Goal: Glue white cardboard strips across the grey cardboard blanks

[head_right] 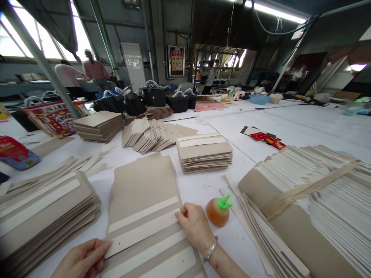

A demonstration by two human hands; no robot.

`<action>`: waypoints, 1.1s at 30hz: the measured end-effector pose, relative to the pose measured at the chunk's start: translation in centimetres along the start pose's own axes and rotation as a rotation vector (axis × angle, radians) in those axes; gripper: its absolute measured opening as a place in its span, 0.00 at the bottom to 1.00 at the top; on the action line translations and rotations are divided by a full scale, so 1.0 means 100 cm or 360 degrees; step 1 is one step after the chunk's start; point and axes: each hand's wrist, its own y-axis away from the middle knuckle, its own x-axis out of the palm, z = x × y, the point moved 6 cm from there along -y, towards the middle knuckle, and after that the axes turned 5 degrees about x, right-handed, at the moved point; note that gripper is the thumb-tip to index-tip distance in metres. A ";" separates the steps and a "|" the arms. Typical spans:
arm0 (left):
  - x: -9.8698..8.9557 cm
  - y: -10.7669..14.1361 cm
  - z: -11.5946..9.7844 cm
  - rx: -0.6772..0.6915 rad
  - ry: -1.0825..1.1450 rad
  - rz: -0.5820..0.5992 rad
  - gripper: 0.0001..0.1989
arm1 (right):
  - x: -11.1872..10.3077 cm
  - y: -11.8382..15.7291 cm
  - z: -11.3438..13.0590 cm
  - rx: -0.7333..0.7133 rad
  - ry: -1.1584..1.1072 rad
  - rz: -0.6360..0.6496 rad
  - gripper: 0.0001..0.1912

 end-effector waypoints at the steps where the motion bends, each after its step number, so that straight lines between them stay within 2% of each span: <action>1: 0.000 -0.001 0.002 0.0001 0.0006 0.0003 0.26 | 0.000 0.000 0.000 -0.0002 0.0002 0.0002 0.14; 6: 0.001 0.000 0.001 0.0024 0.0048 0.0017 0.26 | 0.002 0.000 -0.001 0.0002 0.0007 0.0005 0.14; 13: 0.003 0.006 -0.014 0.0037 -0.0046 0.0044 0.26 | 0.005 0.000 0.000 -0.0022 0.0028 0.0036 0.15; 17: 0.001 0.010 -0.022 0.0054 -0.0018 -0.0011 0.23 | 0.009 -0.002 -0.002 -0.0060 0.0051 0.0089 0.16; 27: 0.000 0.011 -0.021 0.0029 -0.0033 -0.0093 0.14 | 0.018 -0.006 -0.013 0.0024 0.0130 0.0207 0.18; 33: 0.000 0.009 -0.020 0.0027 -0.0053 -0.0092 0.13 | 0.020 -0.007 -0.014 0.0071 0.0142 0.0259 0.18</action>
